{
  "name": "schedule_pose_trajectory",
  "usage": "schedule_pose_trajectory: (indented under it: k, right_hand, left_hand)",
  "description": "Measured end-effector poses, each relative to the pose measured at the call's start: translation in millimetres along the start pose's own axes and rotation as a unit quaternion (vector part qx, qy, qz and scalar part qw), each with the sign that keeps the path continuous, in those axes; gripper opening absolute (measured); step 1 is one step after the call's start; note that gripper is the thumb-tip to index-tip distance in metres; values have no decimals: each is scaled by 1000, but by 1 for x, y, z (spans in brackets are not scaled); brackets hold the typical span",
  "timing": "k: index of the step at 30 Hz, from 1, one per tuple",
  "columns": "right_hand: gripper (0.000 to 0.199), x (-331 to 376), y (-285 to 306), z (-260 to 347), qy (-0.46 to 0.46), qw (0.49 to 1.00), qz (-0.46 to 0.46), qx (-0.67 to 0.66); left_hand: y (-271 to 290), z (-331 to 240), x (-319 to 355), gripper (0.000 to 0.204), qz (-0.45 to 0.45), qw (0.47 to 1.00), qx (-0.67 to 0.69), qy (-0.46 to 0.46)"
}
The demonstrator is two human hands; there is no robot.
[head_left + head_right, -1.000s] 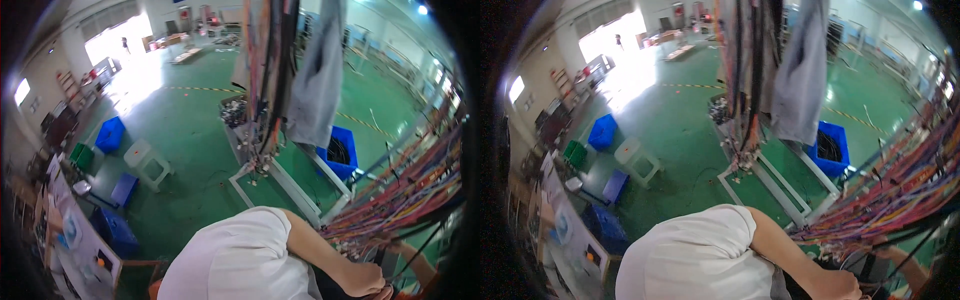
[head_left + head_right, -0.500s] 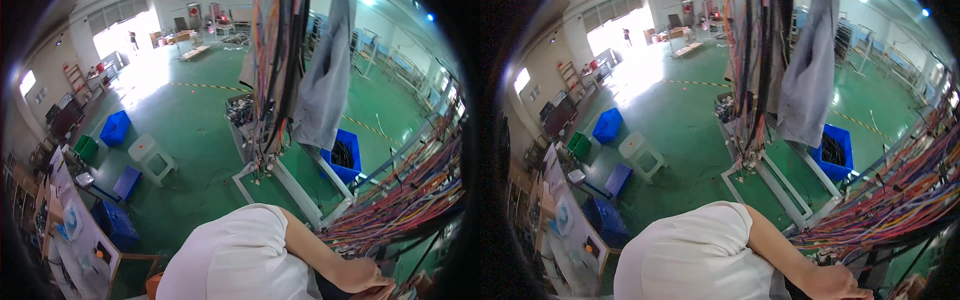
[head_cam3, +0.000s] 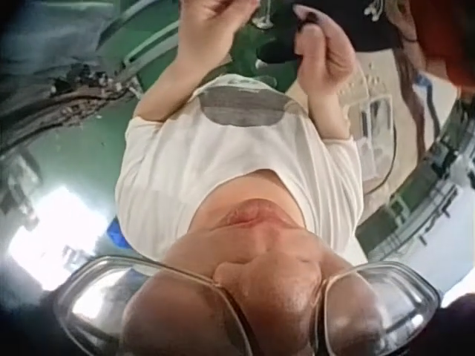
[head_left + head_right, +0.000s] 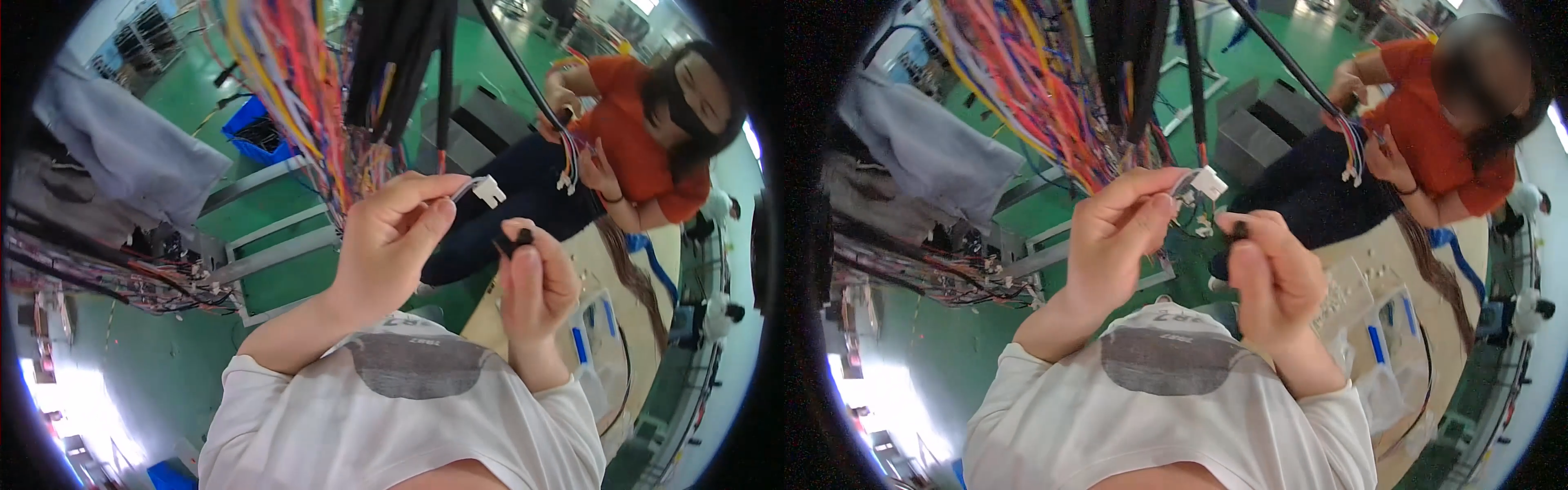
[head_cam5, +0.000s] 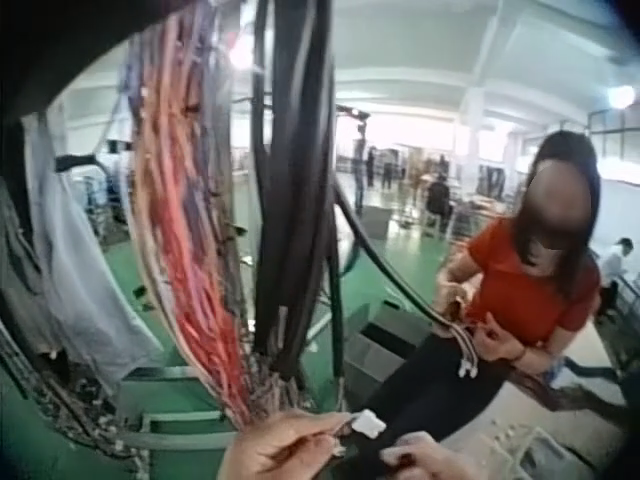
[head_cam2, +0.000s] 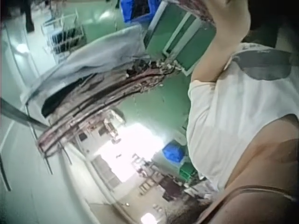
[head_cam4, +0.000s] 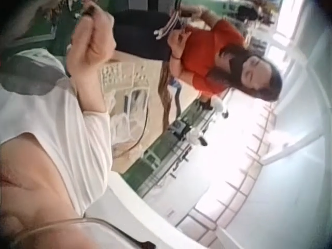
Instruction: The recorder is assembling and wrapping multi-colored wire harnesses with black electrical tape in a factory setting.
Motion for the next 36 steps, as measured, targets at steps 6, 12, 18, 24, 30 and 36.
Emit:
schedule_pose_trajectory:
  k: [6,12,18,24,30,36]
  right_hand:
    - [42,-6,-22,23,113,987,58,95]
    - [63,-5,-20,6,53,998,28,22]
    - [61,-4,-19,5,62,998,22,21]
    - [58,-4,-18,3,37,999,10,37]
    - [41,-8,-19,-5,-27,996,-26,-81]
    - [8,-9,-16,-10,8,999,47,-7]
  left_hand:
    - [-17,3,6,21,42,997,45,43]
    - [-24,4,7,26,97,992,72,40]
    - [-21,5,10,26,100,991,67,67]
    - [-28,-2,10,23,96,994,43,4]
    - [-18,-6,8,12,61,991,-107,-54]
    - [-21,-19,11,7,60,953,-238,-179]
Point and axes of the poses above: each hand's wrist, its own x-axis away from the middle knuckle, its own y-axis out of the back of the hand, z = x × y, the point moved 8 cm from there along -x, towards the middle knuckle, and after that the axes turned 3 degrees about z, right-handed, at the moved point
